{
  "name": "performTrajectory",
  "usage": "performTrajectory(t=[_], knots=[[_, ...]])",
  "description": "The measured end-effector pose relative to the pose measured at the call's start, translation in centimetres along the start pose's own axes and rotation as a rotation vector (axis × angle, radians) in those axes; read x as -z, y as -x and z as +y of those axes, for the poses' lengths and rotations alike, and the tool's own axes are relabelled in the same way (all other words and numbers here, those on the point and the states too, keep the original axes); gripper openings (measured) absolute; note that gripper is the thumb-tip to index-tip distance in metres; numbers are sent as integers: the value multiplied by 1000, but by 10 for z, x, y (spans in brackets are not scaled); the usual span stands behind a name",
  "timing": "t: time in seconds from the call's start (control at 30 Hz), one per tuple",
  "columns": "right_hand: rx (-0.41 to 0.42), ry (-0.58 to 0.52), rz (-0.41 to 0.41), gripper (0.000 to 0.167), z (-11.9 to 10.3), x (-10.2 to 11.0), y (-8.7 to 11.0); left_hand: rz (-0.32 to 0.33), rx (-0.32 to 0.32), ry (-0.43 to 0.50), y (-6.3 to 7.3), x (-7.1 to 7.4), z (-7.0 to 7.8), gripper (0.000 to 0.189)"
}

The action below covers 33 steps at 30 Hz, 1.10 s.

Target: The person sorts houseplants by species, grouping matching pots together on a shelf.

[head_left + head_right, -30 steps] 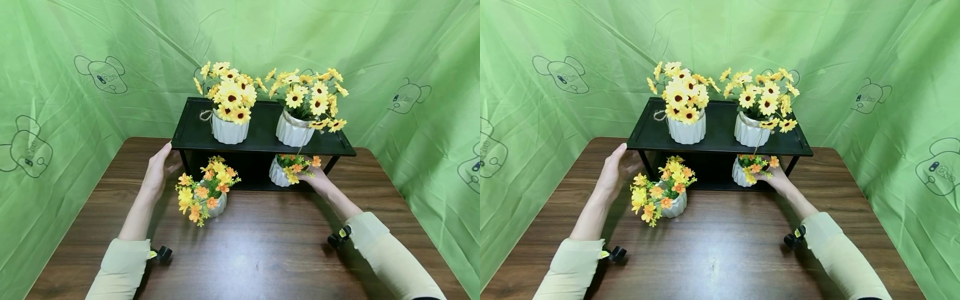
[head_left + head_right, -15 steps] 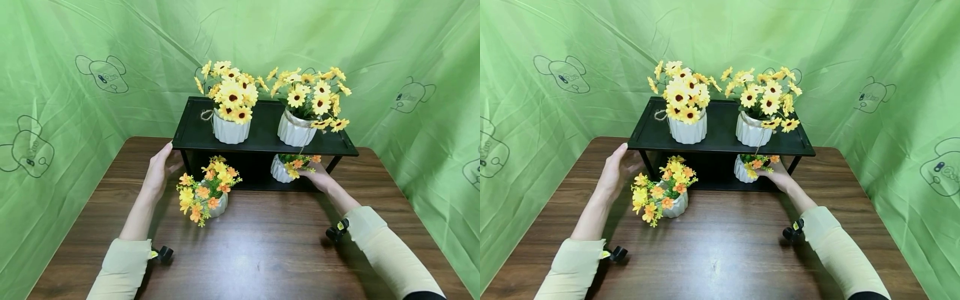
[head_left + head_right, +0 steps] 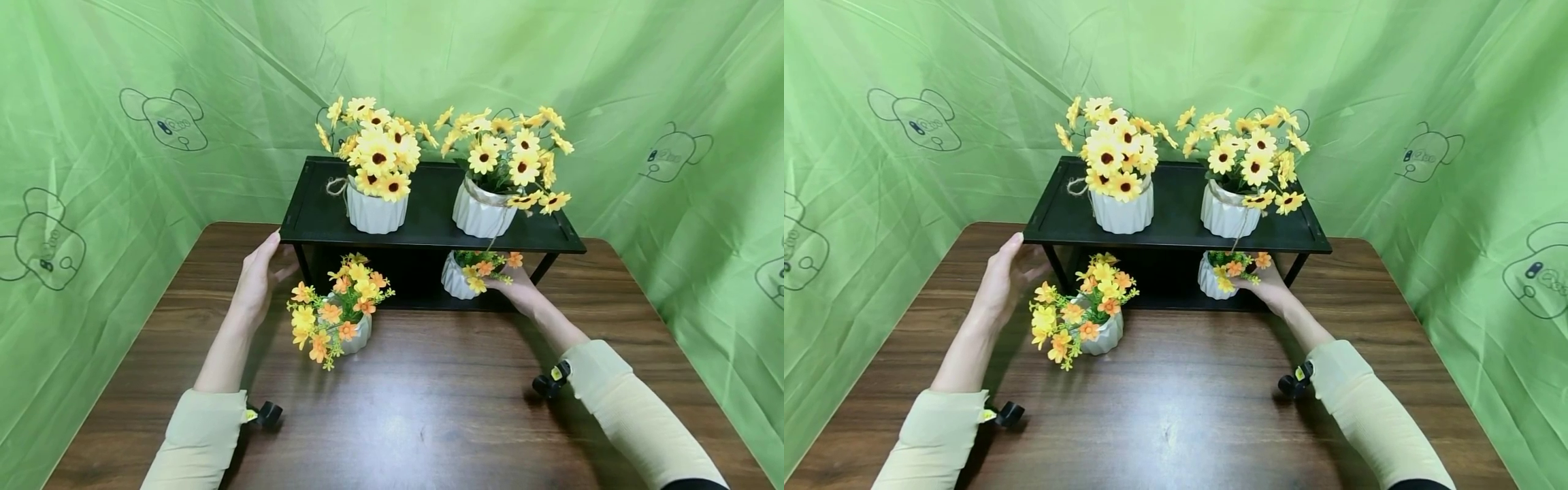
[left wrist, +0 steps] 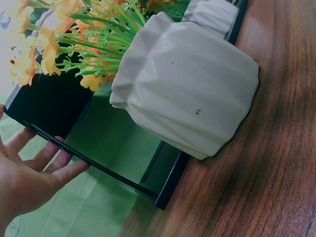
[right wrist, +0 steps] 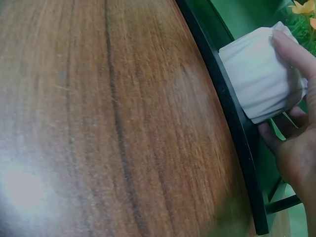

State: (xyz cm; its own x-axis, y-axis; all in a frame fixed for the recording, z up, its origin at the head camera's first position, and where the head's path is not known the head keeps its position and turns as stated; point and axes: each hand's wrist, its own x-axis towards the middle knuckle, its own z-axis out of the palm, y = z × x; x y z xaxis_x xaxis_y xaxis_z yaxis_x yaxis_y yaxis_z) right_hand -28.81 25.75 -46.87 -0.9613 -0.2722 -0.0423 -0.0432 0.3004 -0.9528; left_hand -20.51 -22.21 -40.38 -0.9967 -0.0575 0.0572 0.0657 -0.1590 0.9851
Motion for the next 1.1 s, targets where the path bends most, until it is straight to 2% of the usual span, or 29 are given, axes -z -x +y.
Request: performTrajectory(t=[0.17,0.37,0.57,0.77,1.0,1.1], knots=[[-10,49,2,60,-1,-1,4,2,3,3,1,0,0,41],[-26,49,-4,73,-2,0,5,2,2,2,0,0,0,39],[-34,59,-3,74,-4,-1,4,9,-2,3,0,0,1,38],[-9,19,-5,70,-2,-3,4,6,-4,-1,1,1,1,40],[-37,26,-2,79,0,-4,5,6,-3,10,0,1,0,38],[-41,39,-6,78,0,-3,6,1,1,8,0,0,0,39]])
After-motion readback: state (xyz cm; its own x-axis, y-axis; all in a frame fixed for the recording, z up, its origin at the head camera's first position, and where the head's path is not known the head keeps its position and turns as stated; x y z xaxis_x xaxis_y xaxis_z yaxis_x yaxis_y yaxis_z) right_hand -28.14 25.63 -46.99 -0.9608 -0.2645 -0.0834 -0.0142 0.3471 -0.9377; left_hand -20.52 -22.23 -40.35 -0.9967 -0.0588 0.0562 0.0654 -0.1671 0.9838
